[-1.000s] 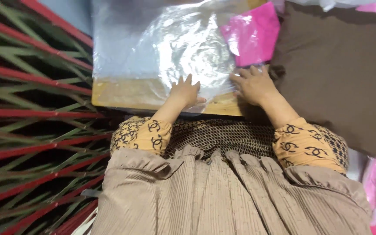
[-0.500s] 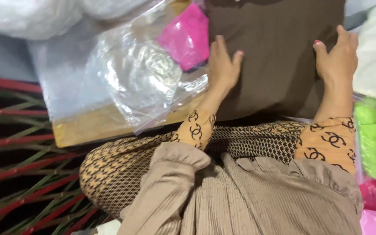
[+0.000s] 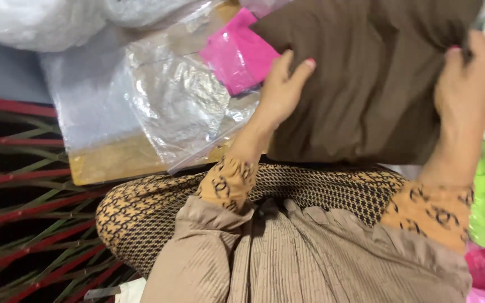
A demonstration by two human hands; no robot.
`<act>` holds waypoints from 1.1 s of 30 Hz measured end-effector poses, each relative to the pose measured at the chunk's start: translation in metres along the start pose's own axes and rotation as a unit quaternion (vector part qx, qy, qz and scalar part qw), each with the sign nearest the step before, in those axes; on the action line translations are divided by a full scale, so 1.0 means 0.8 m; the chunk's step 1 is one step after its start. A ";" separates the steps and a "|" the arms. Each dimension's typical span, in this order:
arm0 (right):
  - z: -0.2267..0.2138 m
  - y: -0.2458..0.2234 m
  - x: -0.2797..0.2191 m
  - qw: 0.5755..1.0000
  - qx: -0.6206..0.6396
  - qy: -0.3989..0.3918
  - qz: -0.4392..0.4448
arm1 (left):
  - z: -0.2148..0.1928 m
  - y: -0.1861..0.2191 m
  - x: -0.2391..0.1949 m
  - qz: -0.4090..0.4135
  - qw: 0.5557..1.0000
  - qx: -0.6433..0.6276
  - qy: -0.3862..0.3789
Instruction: Cleaning a brown pillow with a lint roller and then placing it inside a clear plastic bag for packaging.
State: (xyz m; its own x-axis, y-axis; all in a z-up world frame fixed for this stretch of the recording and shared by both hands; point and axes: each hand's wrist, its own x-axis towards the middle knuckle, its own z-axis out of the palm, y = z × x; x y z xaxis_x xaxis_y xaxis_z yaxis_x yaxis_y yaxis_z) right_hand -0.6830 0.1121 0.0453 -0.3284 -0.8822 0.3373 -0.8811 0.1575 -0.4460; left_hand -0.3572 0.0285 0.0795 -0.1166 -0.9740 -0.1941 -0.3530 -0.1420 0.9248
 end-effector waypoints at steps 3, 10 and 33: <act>-0.038 -0.088 -0.032 0.994 0.013 0.068 -0.083 | -0.040 0.015 -0.043 0.099 0.990 -0.003 -0.105; -0.005 -0.305 -0.054 0.951 0.154 -0.090 -0.252 | -0.133 0.013 -0.073 -0.064 0.937 -0.291 -0.184; 0.114 -0.330 -0.024 0.956 0.007 -0.051 -0.289 | -0.215 -0.228 -0.061 0.047 0.800 0.573 -0.170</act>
State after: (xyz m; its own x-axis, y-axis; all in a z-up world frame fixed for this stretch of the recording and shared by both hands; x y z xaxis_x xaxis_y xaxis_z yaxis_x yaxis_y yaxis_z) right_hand -0.4130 0.0466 0.0808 0.2469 -0.8588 0.4490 -0.9006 -0.3744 -0.2208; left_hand -0.1277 0.0717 -0.0233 -0.3692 -0.8386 -0.4005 -0.9249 0.3737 0.0701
